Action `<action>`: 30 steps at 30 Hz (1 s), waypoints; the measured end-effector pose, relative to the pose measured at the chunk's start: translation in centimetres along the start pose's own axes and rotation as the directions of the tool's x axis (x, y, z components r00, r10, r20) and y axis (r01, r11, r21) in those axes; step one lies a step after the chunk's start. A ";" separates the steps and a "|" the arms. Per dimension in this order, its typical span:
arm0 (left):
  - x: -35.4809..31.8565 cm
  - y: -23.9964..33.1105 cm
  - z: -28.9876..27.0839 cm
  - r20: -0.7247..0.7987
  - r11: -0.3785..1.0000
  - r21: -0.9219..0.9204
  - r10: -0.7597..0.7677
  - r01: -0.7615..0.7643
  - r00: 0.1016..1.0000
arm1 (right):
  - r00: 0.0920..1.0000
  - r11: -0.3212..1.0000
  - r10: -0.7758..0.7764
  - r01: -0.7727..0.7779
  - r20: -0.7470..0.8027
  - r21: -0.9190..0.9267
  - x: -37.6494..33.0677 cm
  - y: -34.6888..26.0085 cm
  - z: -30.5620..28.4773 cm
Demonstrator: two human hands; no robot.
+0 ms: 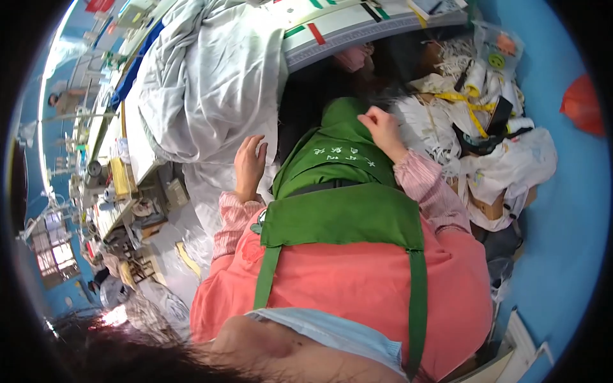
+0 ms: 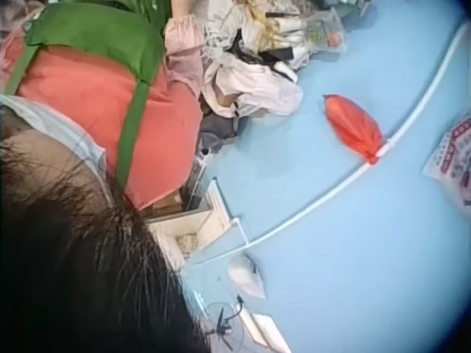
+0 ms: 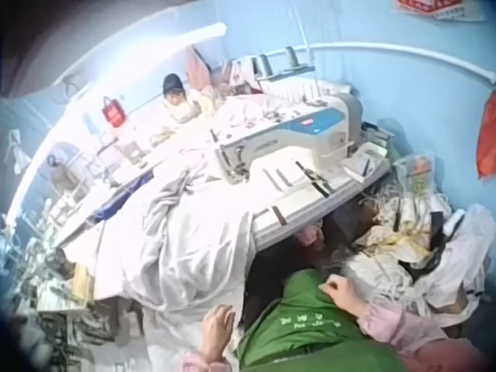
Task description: Sewing and assembling pillowcases using an industrial sewing machine.
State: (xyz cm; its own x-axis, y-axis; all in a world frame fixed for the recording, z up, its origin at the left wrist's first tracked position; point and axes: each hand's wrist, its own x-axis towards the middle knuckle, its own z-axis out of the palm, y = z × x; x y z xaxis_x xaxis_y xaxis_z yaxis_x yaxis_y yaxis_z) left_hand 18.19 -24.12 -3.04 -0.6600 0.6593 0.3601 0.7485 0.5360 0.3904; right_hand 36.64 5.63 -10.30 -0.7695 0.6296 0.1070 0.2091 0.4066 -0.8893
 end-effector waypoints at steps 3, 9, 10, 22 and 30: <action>-1.6 -0.3 -0.2 0.059 0.994 -0.018 -0.107 0.108 0.993 | 0.977 0.999 -0.049 0.047 0.206 0.018 2.8 -2.8 4.0; -6.7 -2.3 -0.3 0.131 0.945 -0.058 -0.313 0.322 0.941 | 0.955 0.933 0.103 -0.190 0.278 0.305 6.5 -6.2 12.2; -7.1 -2.6 -0.6 0.125 0.944 -0.061 -0.314 0.323 0.941 | 0.953 0.936 0.093 -0.183 0.289 0.301 6.7 -7.0 12.6; 12.9 -8.5 -1.2 -0.227 0.971 0.177 0.200 -0.161 0.953 | 0.561 0.450 -0.717 0.826 0.414 -0.341 17.2 -16.8 17.2; 13.2 -12.5 -1.3 -0.161 0.995 0.002 0.101 -0.102 0.982 | 0.637 0.575 -0.754 0.759 0.162 -0.306 15.6 -15.2 15.3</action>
State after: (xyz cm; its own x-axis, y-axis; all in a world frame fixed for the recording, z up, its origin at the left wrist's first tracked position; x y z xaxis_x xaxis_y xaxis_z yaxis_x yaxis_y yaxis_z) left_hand 0.07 -22.79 -2.03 -0.5828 0.6165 0.5294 0.8120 0.4669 0.3501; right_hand 12.22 -0.93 -1.89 -0.7452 -0.0125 0.6667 -0.2788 0.9141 -0.2945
